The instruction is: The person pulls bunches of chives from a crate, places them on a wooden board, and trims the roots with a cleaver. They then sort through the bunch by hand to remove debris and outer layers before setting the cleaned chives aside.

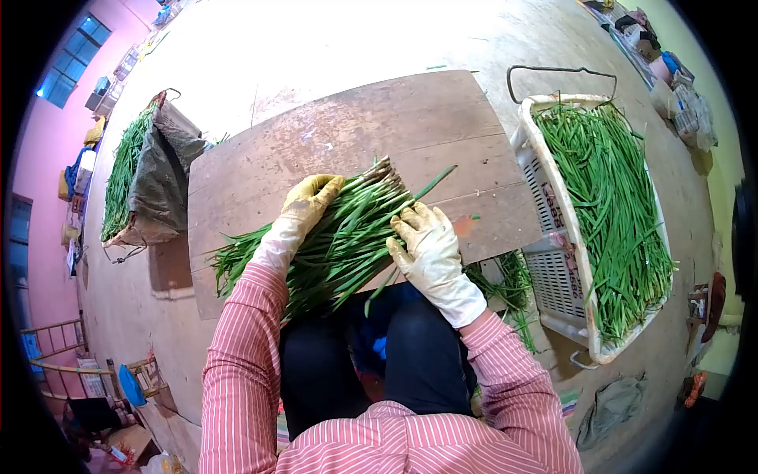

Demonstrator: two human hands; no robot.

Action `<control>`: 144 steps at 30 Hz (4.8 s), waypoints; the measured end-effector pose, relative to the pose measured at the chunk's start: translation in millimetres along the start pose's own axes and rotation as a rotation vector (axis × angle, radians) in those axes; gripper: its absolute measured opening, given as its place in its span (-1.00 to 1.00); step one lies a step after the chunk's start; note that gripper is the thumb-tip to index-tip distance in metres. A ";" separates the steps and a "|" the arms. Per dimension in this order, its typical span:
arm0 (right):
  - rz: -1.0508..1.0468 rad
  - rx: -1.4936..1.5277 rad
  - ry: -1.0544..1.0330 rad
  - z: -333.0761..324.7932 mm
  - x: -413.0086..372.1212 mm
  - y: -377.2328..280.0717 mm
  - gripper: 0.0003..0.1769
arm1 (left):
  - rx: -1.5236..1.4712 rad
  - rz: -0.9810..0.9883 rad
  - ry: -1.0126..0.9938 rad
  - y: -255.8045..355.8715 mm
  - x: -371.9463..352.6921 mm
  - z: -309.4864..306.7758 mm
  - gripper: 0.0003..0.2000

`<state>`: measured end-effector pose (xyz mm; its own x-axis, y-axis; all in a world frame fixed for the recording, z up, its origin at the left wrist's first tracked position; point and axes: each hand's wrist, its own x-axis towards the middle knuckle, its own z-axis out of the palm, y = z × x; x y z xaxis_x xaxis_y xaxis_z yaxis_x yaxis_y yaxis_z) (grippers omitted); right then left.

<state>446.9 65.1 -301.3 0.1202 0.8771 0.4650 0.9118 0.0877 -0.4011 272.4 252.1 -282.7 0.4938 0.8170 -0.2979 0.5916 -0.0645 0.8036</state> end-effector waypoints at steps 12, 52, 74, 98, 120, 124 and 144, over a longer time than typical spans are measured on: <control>0.179 0.088 0.264 -1.8 23.8 43.5 -0.67 | 0.441 0.054 -0.246 46.9 0.1 3.0 -0.04; 0.047 -0.126 -0.142 36.0 65.2 4.5 -0.76 | -0.155 -0.237 -0.428 52.2 19.4 -18.1 -0.17; 0.166 -0.266 -0.108 63.2 58.2 -10.4 -0.56 | 0.090 0.524 0.555 64.0 5.3 -266.5 -0.75; 0.060 -0.250 -0.140 -30.1 -63.0 43.8 -0.51 | 1.054 1.104 0.361 171.0 -26.5 -151.6 -0.55; 1.399 -0.414 -0.540 90.7 -374.2 168.0 -0.68 | 0.768 0.731 -0.286 113.9 6.3 127.2 -0.17; 1.378 -0.374 -0.561 92.0 -381.4 177.9 -0.67 | 0.574 0.924 -0.133 104.8 9.1 123.3 -0.61; 1.840 0.915 -0.064 -119.9 -353.1 14.0 -0.80 | 0.656 0.715 0.100 80.3 18.4 136.9 -0.69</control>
<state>464.3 -300.0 -376.5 0.4420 0.2021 -0.8739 -0.6603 -0.5861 -0.4695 416.3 183.5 -294.3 0.8360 0.5036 0.2181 0.4253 -0.8457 0.3223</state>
